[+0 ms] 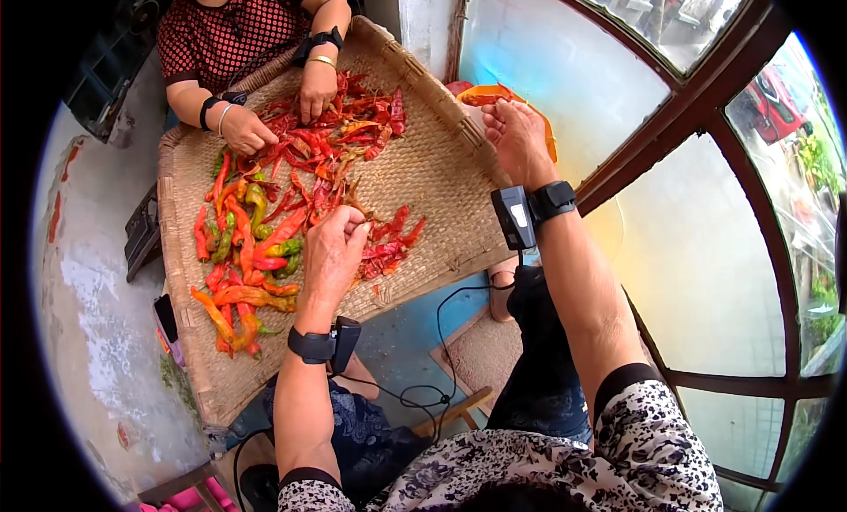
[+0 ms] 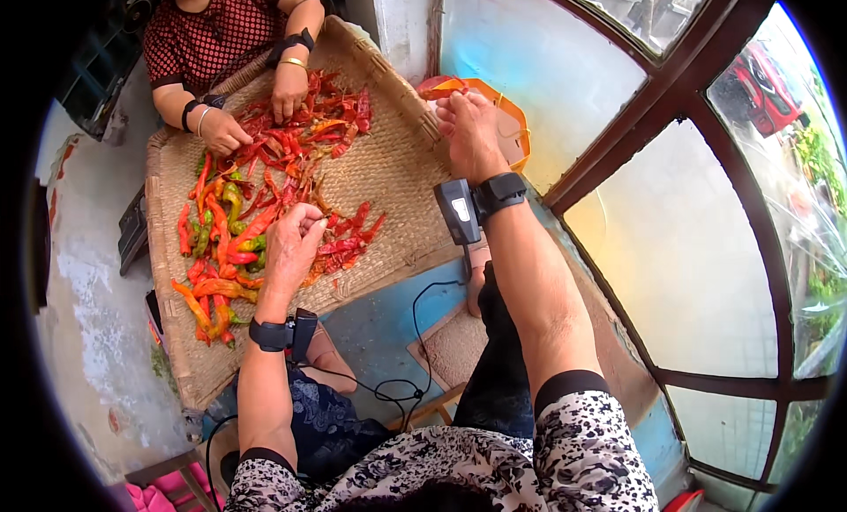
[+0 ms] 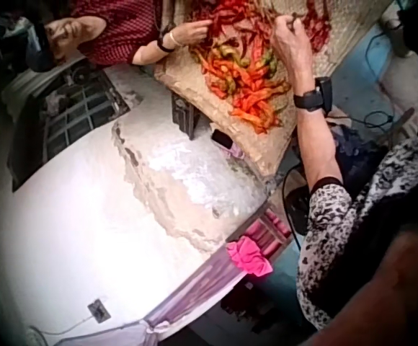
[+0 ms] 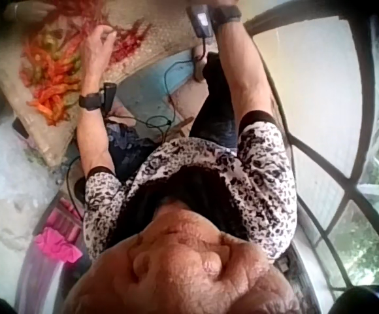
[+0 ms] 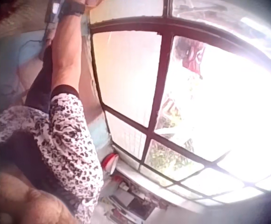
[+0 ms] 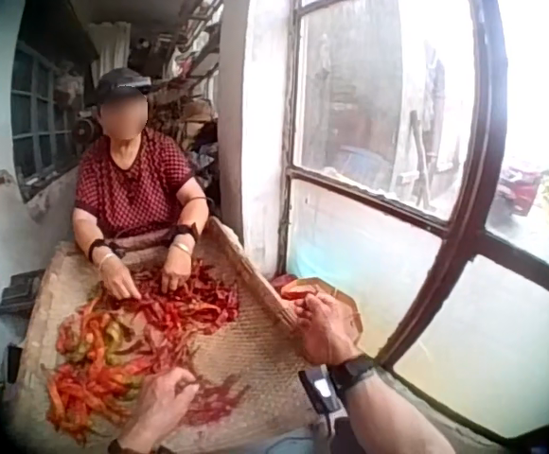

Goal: Sort and clean dried red and green chilies on a large flat tray.

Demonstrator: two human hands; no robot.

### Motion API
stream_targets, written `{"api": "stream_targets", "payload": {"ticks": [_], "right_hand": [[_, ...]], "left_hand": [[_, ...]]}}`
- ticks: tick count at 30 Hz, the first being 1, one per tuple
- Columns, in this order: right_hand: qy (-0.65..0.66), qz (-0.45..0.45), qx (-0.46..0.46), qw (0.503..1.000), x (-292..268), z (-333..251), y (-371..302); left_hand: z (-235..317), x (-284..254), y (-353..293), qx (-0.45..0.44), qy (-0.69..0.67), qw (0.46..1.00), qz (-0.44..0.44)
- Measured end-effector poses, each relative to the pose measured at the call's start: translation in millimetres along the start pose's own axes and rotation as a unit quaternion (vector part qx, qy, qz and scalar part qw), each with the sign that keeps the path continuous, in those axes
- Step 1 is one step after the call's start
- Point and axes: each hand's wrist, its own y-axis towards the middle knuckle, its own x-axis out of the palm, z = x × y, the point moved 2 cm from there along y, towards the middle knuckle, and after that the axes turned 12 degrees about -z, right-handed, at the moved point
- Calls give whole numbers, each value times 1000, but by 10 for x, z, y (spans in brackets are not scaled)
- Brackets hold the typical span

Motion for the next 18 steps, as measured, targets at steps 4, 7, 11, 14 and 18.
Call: {"api": "stream_targets", "payload": {"ticks": [4, 7, 11, 14, 18], "right_hand": [[-15, 105, -21, 994, -61, -37, 44], [-63, 66, -17, 996, 163, -58, -63], [-343, -151, -30, 927, 620, 149, -192], [-504, -307, -66, 804, 907, 345, -455], [-529, -387, -21, 755, 1096, 513, -630]], "left_hand": [[8, 16, 20, 19, 23, 1000, -2], [-29, 3, 5, 0, -4, 1000, -2], [25, -50, -13, 0, -43, 999, 14], [-2, 18, 11, 10, -46, 999, 14], [65, -11, -10, 8, -82, 997, 11]]}}
